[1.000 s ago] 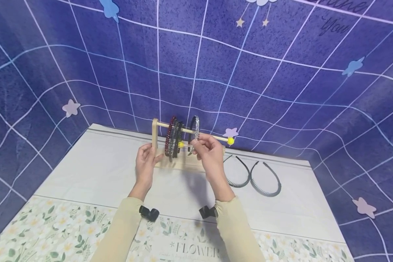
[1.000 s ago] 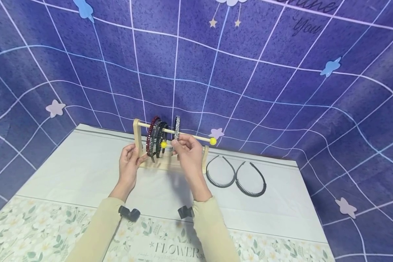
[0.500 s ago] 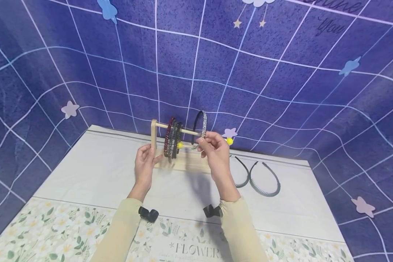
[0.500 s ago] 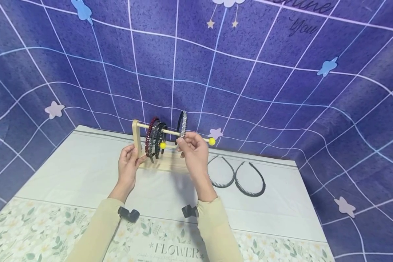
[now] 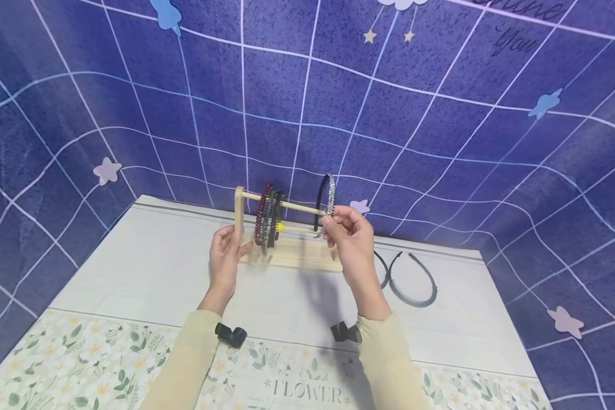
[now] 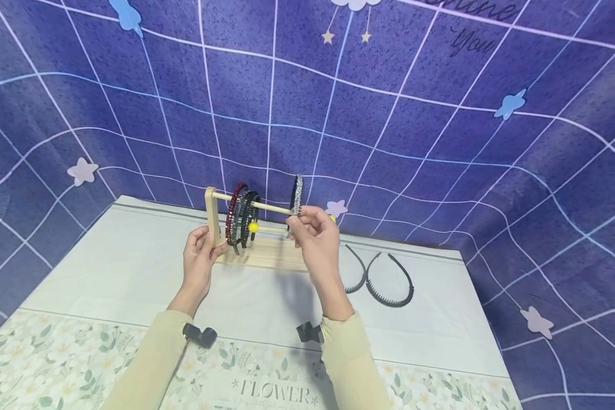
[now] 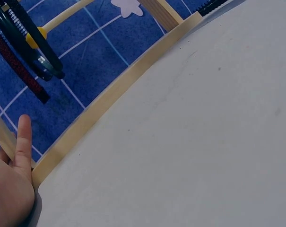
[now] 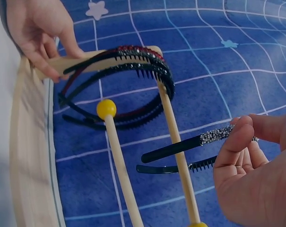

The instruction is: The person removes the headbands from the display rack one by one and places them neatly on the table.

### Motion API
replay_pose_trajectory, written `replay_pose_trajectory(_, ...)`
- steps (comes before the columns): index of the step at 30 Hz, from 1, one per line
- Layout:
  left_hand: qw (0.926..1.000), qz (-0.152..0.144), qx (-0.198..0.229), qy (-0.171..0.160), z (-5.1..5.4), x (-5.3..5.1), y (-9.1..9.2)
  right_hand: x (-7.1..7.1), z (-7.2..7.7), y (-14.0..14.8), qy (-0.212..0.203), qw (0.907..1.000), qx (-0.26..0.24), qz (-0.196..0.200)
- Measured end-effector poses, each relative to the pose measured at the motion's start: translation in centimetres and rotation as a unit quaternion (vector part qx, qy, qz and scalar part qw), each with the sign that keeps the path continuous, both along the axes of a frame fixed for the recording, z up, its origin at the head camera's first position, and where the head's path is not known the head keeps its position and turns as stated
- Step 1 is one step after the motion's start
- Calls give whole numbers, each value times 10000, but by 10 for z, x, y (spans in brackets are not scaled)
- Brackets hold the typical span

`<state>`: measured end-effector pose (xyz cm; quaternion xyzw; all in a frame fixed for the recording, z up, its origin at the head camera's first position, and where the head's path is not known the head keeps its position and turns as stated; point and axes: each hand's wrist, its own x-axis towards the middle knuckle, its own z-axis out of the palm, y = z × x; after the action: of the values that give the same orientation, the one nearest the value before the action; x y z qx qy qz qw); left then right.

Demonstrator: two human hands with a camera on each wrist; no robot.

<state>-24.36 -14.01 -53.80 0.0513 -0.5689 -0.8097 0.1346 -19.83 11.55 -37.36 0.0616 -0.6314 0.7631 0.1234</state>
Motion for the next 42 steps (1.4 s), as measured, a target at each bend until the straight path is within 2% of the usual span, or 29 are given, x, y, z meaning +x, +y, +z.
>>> replay_pose_trajectory(11, 10000, 40, 19, -10, -1, -2, -2, 1, 4, 21, 130, 9995, 156, -231)
replay_pose_trajectory(31, 10000, -28, -90, -28, -1, -1, -4, 0, 9, 53, 338, 9978, -114, -554)
replay_pose_trajectory(42, 10000, 33, -24, -19, -3, -2, -1, 1, -1, 72, 325, 9948, 392, -877)
